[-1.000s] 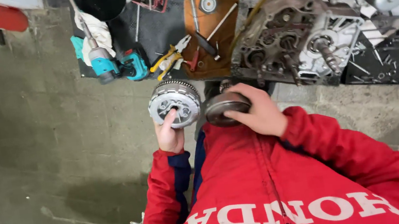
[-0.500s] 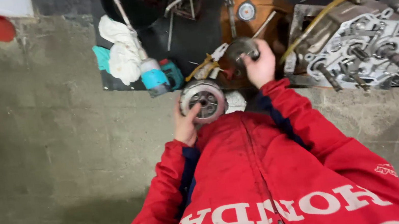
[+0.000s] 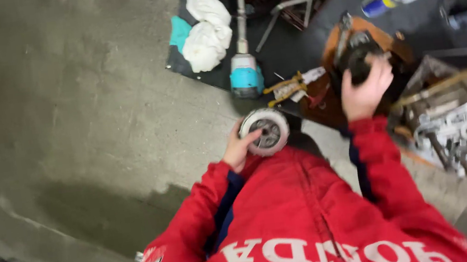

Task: The person handles a motorcycle clutch basket and flywheel at a workbench, aligns the clutch assembly against the engine case, wipes the clutch drum with a cloth, and presses the drum onto the assembly to seat it.

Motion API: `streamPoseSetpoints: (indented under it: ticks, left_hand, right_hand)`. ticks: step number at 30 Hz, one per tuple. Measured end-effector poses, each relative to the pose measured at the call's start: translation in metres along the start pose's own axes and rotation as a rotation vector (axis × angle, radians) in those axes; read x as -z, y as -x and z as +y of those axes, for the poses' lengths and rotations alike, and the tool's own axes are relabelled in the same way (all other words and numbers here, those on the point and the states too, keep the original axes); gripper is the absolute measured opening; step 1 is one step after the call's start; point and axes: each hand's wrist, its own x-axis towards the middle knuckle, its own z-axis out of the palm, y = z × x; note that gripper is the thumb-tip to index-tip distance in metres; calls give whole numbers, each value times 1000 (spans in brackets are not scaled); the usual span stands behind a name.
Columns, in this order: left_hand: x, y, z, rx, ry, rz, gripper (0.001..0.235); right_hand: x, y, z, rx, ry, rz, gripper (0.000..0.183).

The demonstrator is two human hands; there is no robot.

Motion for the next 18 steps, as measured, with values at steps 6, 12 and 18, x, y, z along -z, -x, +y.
streamPoseSetpoints:
  ticks: [6,12,18]
  left_hand:
    - [83,47,-5,-140,197,344,66]
    - [138,60,76,-169,394,449,59]
    - [224,30,142,-234,371,338,61]
  right_hand:
    - [-11,49,-119,97,-499,-918,37]
    - [-155,45,-234,397,-463,-647,43]
    - [-319,10,-230,235,32,-372,41]
